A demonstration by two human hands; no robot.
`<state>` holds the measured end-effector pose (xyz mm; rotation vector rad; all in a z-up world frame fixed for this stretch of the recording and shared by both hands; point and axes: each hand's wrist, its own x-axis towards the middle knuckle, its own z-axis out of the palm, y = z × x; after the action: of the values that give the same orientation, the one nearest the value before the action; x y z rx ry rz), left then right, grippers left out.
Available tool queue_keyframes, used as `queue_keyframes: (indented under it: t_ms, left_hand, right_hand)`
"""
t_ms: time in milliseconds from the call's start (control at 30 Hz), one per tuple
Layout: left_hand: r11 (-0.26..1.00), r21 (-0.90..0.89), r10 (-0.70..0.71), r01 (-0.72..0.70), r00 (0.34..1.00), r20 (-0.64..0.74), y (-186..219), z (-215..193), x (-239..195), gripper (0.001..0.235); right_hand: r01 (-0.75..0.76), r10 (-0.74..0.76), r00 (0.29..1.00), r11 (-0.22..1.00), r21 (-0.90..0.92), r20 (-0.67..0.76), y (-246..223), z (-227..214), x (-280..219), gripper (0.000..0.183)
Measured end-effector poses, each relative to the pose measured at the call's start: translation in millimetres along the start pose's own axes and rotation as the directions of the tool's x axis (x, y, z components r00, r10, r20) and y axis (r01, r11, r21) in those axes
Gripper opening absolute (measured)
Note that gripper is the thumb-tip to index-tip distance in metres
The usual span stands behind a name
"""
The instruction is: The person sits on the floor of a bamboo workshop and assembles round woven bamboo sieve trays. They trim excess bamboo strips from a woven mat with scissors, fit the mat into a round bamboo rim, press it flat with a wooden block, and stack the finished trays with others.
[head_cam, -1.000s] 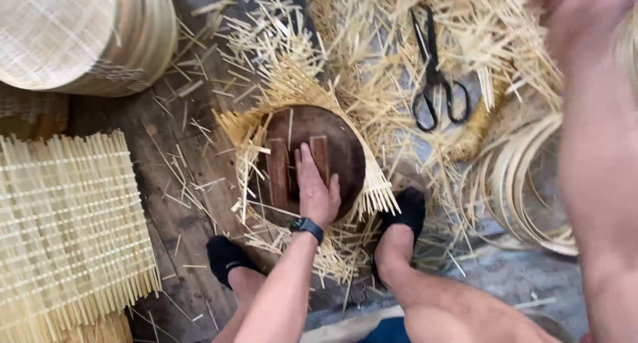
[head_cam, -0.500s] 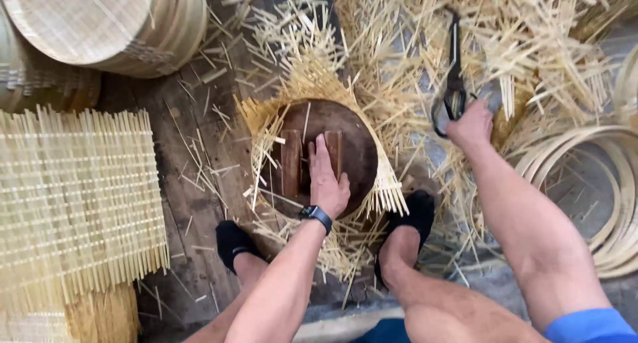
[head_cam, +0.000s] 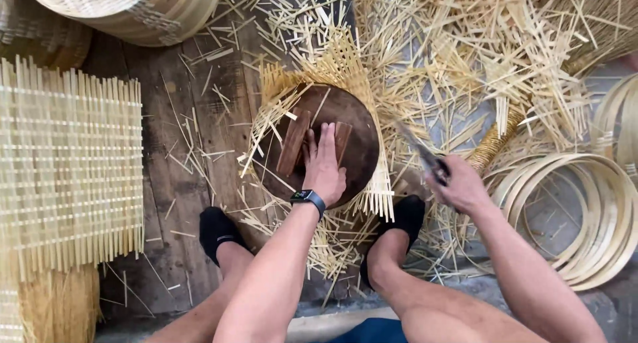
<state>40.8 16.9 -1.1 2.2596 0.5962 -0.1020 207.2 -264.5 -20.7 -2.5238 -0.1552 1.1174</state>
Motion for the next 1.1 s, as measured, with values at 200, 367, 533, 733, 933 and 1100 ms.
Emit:
queue_keyframes:
  t_ms: [200, 367, 533, 733, 933, 1100]
  left_hand:
    - [0.999, -0.006, -0.044, 0.044, 0.998, 0.033, 6, -5, -2, 0.107]
    - [0.997, -0.006, -0.082, 0.083, 0.996, 0.045, 6, -8, -2, 0.108]
    - [0.999, -0.024, -0.035, 0.036, 0.999, 0.018, 5, -5, -3, 0.107]
    - [0.998, -0.032, -0.047, 0.049, 0.996, 0.079, 6, -27, -3, 0.103]
    - [0.999, 0.022, 0.031, -0.036, 0.984, 0.173, 15, -31, -14, 0.101]
    - [1.0, 0.007, 0.026, -0.028, 0.968, 0.248, 9, -34, -16, 0.102]
  right_hand:
    - [0.298, -0.349, 0.936, 0.848, -0.439, -0.039, -64, 17, 11, 0.061]
    - [0.212, -0.308, 0.949, 0.776, -0.594, -0.063, -53, 15, 36, 0.048]
    - [0.237, -0.535, 0.817, 0.651, -0.721, -0.215, -69, 16, 54, 0.05]
    - [0.295, -0.585, 0.781, 0.653, -0.698, -0.218, -57, 14, 81, 0.04]
    - [0.305, -0.644, 0.728, 0.61, -0.732, -0.234, -56, -4, 65, 0.037]
    - [0.308, -0.595, 0.797, 0.545, -0.78, -0.101, -94, 12, 71, 0.043]
